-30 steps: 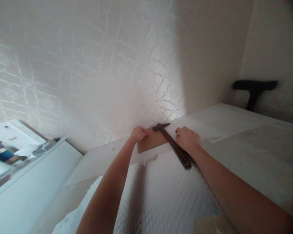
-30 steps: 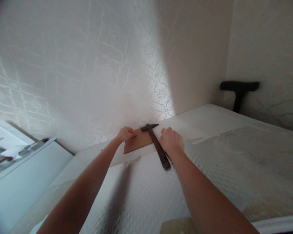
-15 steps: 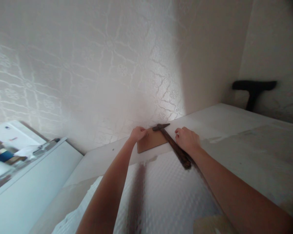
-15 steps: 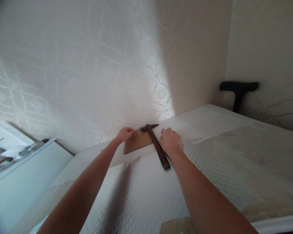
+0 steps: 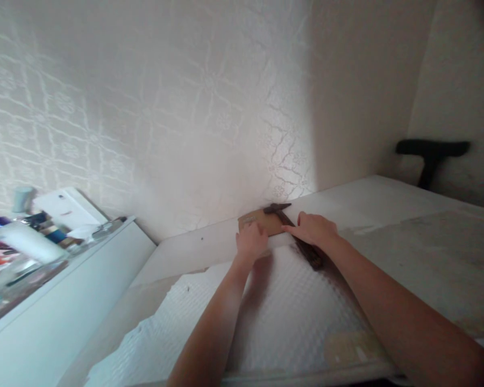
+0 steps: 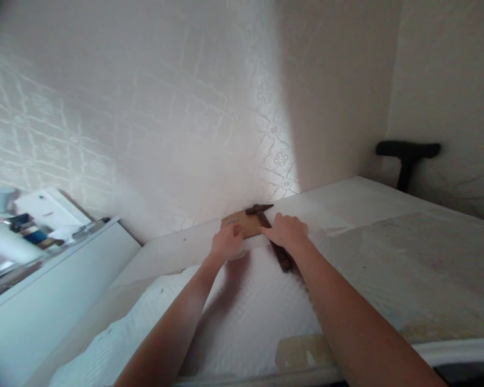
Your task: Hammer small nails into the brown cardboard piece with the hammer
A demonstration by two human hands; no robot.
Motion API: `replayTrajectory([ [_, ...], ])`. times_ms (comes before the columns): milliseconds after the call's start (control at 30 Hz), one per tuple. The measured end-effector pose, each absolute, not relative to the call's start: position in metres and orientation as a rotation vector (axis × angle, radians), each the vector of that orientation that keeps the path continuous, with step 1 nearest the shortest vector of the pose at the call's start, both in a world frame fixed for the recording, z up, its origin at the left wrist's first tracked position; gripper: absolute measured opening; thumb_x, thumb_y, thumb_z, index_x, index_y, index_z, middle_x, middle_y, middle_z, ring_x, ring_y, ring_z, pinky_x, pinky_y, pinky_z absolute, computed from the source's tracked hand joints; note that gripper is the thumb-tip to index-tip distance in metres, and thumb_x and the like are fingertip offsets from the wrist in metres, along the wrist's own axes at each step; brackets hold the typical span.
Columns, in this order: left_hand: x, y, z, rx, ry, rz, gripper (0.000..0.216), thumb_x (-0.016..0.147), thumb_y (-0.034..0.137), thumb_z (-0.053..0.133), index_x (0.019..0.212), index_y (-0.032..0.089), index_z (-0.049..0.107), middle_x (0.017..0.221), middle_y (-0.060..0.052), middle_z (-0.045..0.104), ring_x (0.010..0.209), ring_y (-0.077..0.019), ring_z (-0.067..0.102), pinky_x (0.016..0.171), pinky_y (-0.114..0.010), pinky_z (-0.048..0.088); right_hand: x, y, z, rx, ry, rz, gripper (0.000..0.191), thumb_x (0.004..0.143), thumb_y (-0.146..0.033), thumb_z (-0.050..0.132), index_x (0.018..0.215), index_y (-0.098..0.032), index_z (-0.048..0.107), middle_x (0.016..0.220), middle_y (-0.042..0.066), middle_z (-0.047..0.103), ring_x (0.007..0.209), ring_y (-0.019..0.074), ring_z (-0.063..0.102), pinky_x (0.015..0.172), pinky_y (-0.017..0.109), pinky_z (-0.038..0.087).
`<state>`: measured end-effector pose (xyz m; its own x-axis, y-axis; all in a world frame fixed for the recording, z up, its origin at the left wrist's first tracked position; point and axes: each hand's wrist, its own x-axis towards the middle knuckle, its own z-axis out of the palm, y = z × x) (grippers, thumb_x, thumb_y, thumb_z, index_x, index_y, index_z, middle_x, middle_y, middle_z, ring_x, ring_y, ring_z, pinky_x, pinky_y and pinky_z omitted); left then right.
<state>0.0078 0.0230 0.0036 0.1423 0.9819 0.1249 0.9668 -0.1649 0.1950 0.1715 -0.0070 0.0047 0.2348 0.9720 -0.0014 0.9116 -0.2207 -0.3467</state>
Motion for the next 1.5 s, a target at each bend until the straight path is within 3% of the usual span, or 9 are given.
replayTrajectory([
  [100, 0.009, 0.005, 0.002, 2.296, 1.938, 0.150, 0.045, 0.087, 0.047, 0.034, 0.117, 0.017, 0.051, 0.130, -0.015, 0.046, 0.121, -0.0303, 0.040, 0.097, -0.056, 0.028, 0.166, -0.019, 0.009, -2.268, -1.865, 0.290, 0.059, 0.071, -0.059, 0.048, 0.107, -0.013, 0.057, 0.104, 0.019, 0.062, 0.098, 0.0331, 0.057, 0.074, 0.041, 0.044],
  [233, -0.002, -0.005, 0.002, 2.327, 1.921, 0.071, 0.053, 0.089, 0.049, 0.027, 0.130, 0.018, 0.037, 0.141, -0.015, 0.031, 0.128, -0.0293, 0.030, 0.100, -0.058, 0.021, 0.165, -0.025, 0.009, -2.300, -1.885, 0.224, 0.044, 0.071, -0.040, 0.052, 0.105, -0.013, 0.058, 0.102, 0.019, 0.063, 0.095, 0.0319, 0.059, 0.071, 0.038, 0.045],
  [300, -0.007, -0.008, 0.004, 2.365, 1.901, 0.034, 0.052, 0.089, 0.049, 0.025, 0.130, 0.019, 0.037, 0.141, -0.015, 0.031, 0.128, -0.0293, 0.030, 0.100, -0.059, 0.020, 0.169, -0.022, 0.007, -2.279, -1.827, 0.262, 0.041, 0.070, -0.038, 0.052, 0.099, -0.011, 0.060, 0.098, 0.020, 0.064, 0.091, 0.0310, 0.061, 0.068, 0.037, 0.046],
  [433, -0.010, -0.014, 0.008, 2.384, 1.886, -0.021, 0.053, 0.088, 0.051, 0.024, 0.125, 0.018, 0.043, 0.132, -0.016, 0.043, 0.123, -0.0310, 0.038, 0.098, -0.058, 0.023, 0.175, -0.015, 0.005, -1.966, -1.568, 0.917, 0.022, 0.074, -0.031, 0.048, 0.081, -0.013, 0.058, 0.069, 0.012, 0.066, 0.058, 0.0190, 0.062, 0.051, 0.028, 0.046],
  [567, -0.008, -0.016, 0.009, 2.374, 1.889, -0.065, 0.060, 0.086, 0.056, 0.025, 0.130, 0.018, 0.038, 0.137, -0.018, 0.037, 0.125, -0.0318, 0.035, 0.099, -0.056, 0.023, 0.170, -0.016, 0.003, -1.513, -1.253, 1.367, 0.006, 0.073, -0.021, 0.049, 0.073, -0.015, 0.053, 0.055, 0.003, 0.059, 0.043, 0.0114, 0.052, 0.041, 0.022, 0.042],
  [667, -0.008, -0.016, 0.007, 2.371, 1.883, -0.090, 0.063, 0.086, 0.056, 0.026, 0.135, 0.017, 0.032, 0.142, -0.018, 0.029, 0.129, -0.0312, 0.029, 0.101, -0.054, 0.021, 0.165, -0.016, -0.001, -1.475, -1.215, 1.280, 0.015, 0.073, -0.017, 0.051, 0.087, -0.013, 0.054, 0.048, -0.002, 0.052, 0.039, 0.0103, 0.049, 0.039, 0.021, 0.040],
  [833, -0.005, -0.015, 0.003, 2.362, 1.891, -0.092, 0.068, 0.085, 0.058, 0.026, 0.137, 0.014, 0.029, 0.143, -0.019, 0.025, 0.132, -0.0316, 0.021, 0.103, -0.053, 0.019, 0.164, -0.014, -0.005, -1.638, -1.489, 0.865, 0.044, 0.078, -0.018, 0.047, 0.121, -0.014, 0.040, 0.047, -0.006, 0.052, 0.040, 0.0130, 0.053, 0.043, 0.022, 0.041],
  [1033, -0.003, -0.018, 0.005, 2.377, 1.886, -0.092, 0.071, 0.085, 0.058, 0.026, 0.137, 0.009, 0.028, 0.142, -0.022, 0.025, 0.132, -0.0334, 0.019, 0.103, -0.053, 0.018, 0.168, -0.018, 0.006, -1.729, -1.828, 0.134, 0.047, 0.079, -0.022, 0.048, 0.126, -0.023, 0.047, 0.088, 0.004, 0.069, 0.079, 0.0200, 0.063, 0.066, 0.026, 0.043],
  [1500, -0.002, -0.020, 0.004, 2.414, 1.914, -0.103, 0.072, 0.085, 0.058, 0.026, 0.137, 0.008, 0.028, 0.142, -0.022, 0.026, 0.132, -0.0331, 0.021, 0.104, -0.051, 0.017, 0.169, -0.020, 0.006, -1.700, -2.017, 0.185, 0.051, 0.078, -0.022, 0.048, 0.129, -0.030, 0.048, 0.110, 0.002, 0.065, 0.098, 0.0228, 0.060, 0.077, 0.028, 0.043],
])
